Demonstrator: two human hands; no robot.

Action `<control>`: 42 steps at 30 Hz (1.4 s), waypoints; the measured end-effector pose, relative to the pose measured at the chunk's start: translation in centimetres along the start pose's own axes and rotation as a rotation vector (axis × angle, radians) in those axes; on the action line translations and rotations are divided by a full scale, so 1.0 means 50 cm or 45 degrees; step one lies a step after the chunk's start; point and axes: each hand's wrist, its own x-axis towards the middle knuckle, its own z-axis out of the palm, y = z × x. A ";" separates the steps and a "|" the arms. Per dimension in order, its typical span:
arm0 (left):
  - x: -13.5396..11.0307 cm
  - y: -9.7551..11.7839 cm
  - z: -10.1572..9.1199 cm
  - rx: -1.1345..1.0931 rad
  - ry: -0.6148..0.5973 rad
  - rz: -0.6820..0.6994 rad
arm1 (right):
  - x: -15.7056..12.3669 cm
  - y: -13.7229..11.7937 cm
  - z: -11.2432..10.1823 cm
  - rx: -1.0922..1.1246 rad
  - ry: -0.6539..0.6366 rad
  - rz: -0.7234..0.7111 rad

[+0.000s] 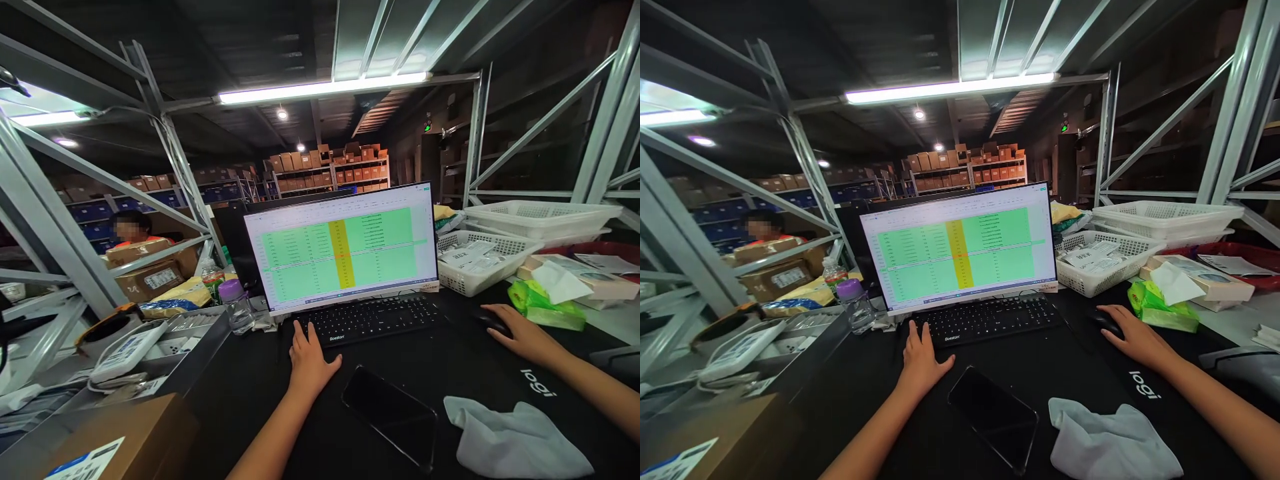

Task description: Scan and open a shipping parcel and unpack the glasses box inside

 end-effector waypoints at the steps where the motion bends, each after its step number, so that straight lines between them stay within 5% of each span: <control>1: 0.000 -0.001 0.000 -0.011 -0.007 0.004 | 0.000 0.001 0.001 0.000 0.001 0.000; 10: -0.002 0.006 -0.005 0.041 -0.159 0.066 | -0.002 0.002 0.002 -0.013 -0.013 0.002; 18: -0.015 0.006 0.010 0.106 -0.019 0.103 | 0.001 -0.004 0.000 0.061 0.030 0.021; 42: -0.020 0.002 0.003 0.024 -0.071 0.076 | -0.007 0.043 0.029 0.080 -0.027 -0.054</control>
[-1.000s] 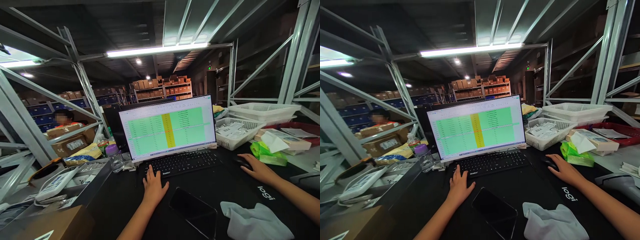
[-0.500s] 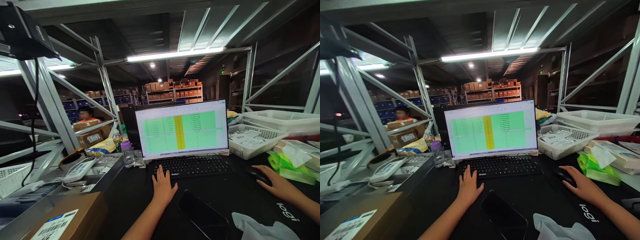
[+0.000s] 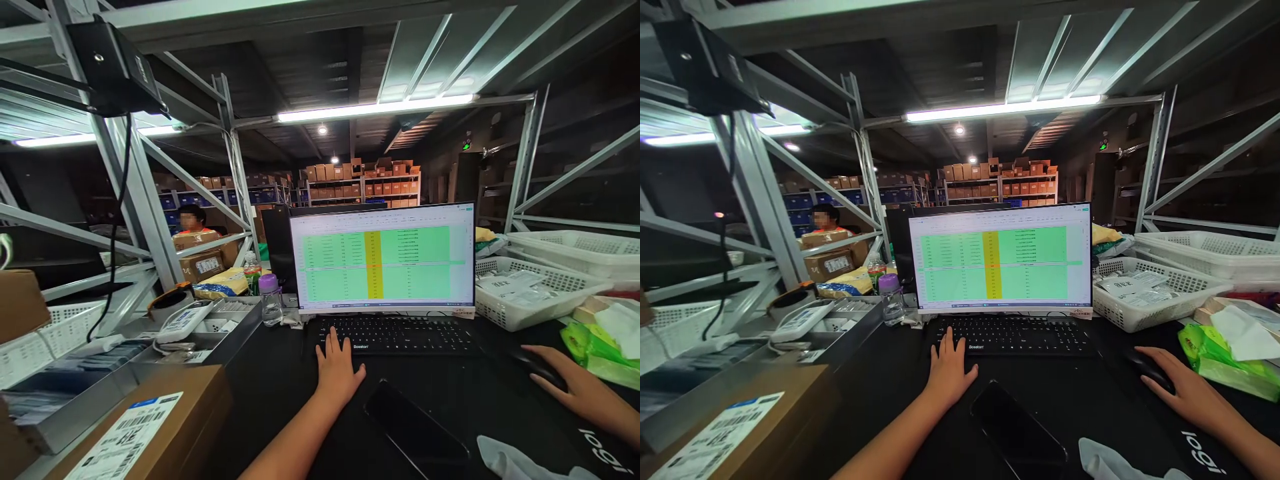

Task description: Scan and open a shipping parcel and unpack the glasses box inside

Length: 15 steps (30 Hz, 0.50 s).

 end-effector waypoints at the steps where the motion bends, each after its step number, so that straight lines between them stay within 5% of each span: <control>1: 0.000 -0.001 0.002 0.002 0.007 0.003 | 0.000 0.000 0.001 0.008 -0.002 -0.001; 15: -0.001 -0.001 0.002 0.022 0.010 0.005 | -0.001 0.001 0.002 0.038 0.009 0.007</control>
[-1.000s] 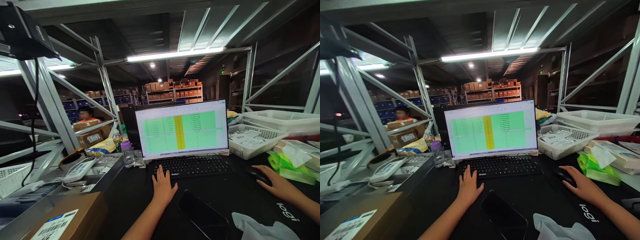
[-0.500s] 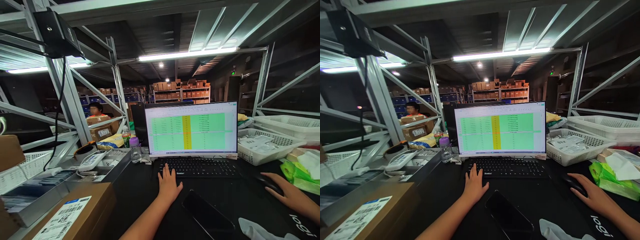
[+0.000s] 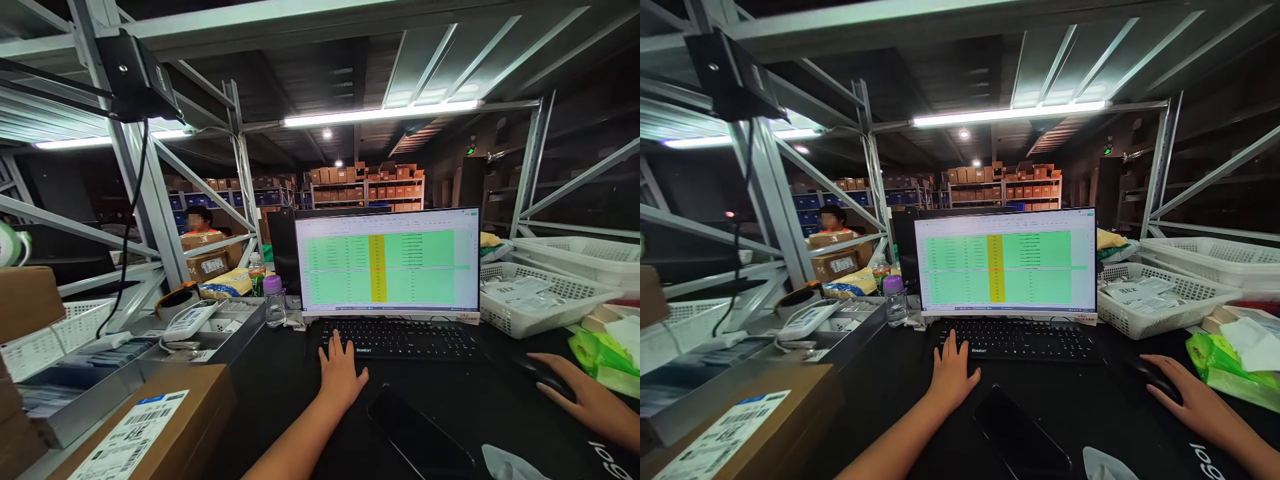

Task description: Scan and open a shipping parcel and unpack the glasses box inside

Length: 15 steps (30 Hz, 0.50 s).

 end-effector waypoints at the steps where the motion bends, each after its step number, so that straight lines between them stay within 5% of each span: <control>1: 0.000 0.000 -0.001 -0.003 -0.003 0.001 | 0.001 -0.002 -0.001 0.002 0.005 -0.003; 15: 0.000 -0.002 0.001 -0.037 0.008 0.005 | 0.002 -0.001 0.002 0.037 0.013 -0.072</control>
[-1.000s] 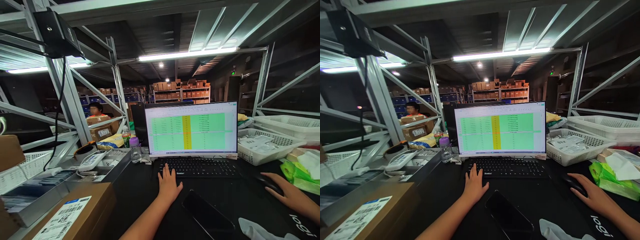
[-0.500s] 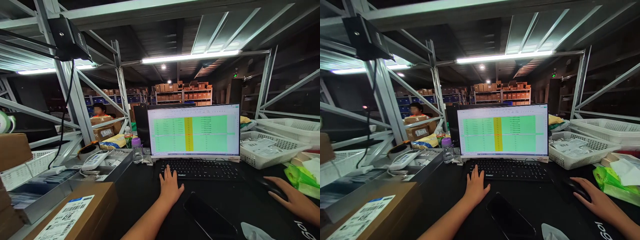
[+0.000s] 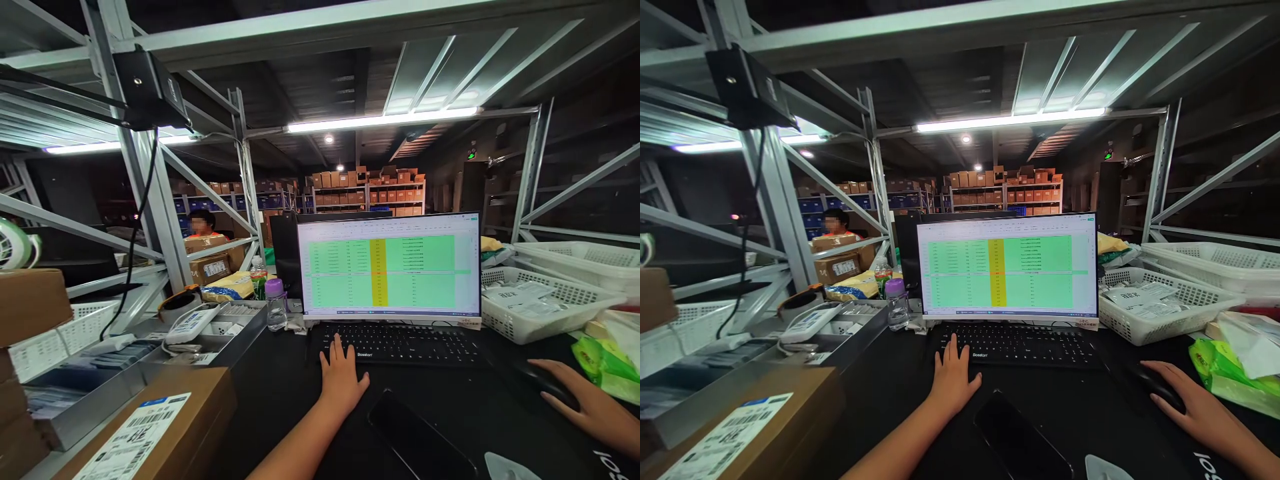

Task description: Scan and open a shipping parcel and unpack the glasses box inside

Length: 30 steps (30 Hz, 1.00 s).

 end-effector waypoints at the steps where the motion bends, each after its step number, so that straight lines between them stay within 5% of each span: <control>1: 0.000 0.000 0.001 -0.002 0.000 0.003 | 0.001 0.000 0.000 0.007 -0.016 0.012; 30: -0.003 0.001 -0.009 -0.012 -0.056 -0.004 | 0.004 0.004 -0.001 -0.021 -0.011 -0.039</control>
